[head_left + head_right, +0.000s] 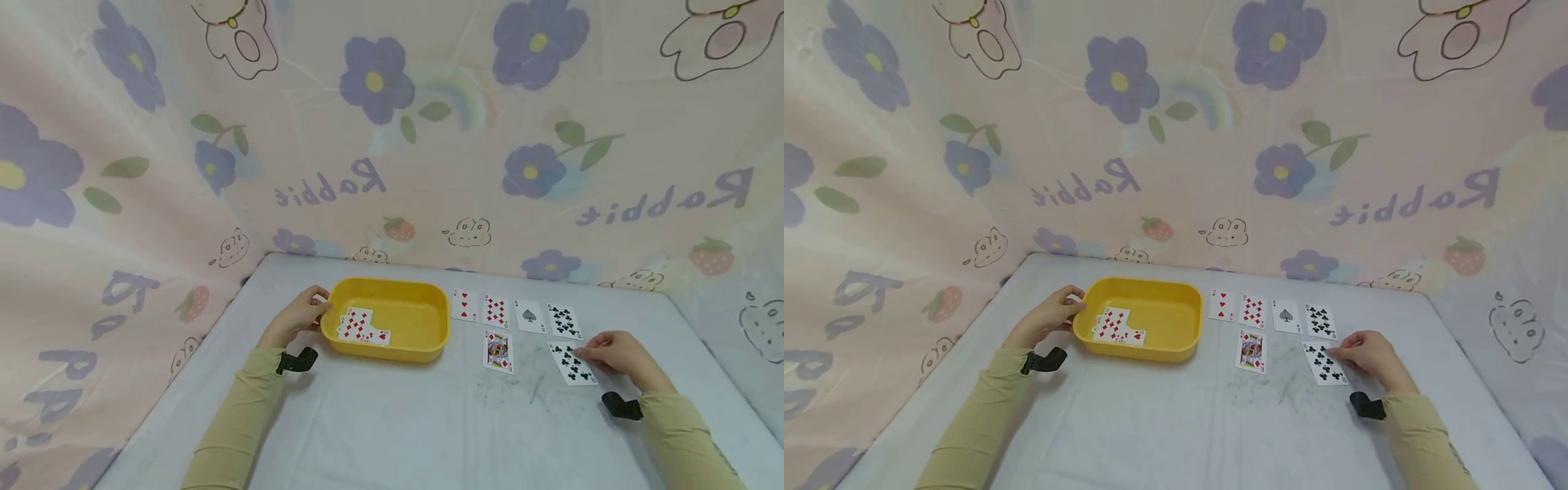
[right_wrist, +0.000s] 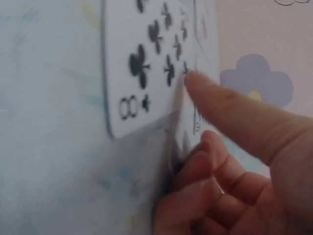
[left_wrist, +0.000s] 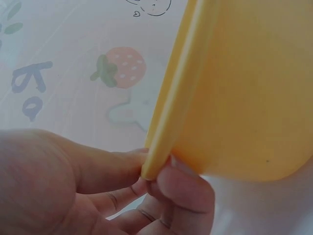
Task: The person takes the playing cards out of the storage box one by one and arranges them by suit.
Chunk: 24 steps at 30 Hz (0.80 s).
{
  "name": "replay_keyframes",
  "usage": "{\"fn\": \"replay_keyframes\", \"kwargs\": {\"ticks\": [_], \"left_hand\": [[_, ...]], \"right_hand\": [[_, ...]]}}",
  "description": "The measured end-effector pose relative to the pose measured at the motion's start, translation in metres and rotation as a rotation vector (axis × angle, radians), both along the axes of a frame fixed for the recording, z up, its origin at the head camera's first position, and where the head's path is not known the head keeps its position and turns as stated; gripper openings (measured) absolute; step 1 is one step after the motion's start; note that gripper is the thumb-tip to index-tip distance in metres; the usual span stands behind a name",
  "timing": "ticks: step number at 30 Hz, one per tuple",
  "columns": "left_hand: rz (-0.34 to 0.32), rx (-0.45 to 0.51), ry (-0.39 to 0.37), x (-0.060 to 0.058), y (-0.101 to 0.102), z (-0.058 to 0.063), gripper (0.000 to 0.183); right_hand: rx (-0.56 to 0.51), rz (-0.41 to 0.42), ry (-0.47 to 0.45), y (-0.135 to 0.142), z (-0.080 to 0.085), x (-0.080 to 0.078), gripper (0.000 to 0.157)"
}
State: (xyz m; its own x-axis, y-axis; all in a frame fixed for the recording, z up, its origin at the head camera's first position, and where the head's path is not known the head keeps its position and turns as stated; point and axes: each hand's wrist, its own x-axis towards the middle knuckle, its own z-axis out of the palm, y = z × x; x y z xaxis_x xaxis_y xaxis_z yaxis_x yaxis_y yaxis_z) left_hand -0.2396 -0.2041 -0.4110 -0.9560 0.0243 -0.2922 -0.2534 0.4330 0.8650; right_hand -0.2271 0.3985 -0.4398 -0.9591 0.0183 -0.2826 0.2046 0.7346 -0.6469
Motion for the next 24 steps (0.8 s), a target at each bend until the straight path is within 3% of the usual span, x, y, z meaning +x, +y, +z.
{"fn": "replay_keyframes", "kwargs": {"ticks": [15,21,24], "left_hand": [[0.002,0.01,0.0,0.002,0.0,-0.001,0.025],[0.006,0.006,0.005,0.001,-0.002,0.0,0.024],[-0.001,0.006,0.015,0.0,-0.002,-0.001,0.024]], "right_hand": [[-0.076,-0.072,-0.032,0.002,0.003,0.003,0.026],[-0.135,-0.035,0.001,-0.007,0.015,-0.001,0.033],[-0.197,0.033,0.045,-0.019,0.026,-0.011,0.034]]}}
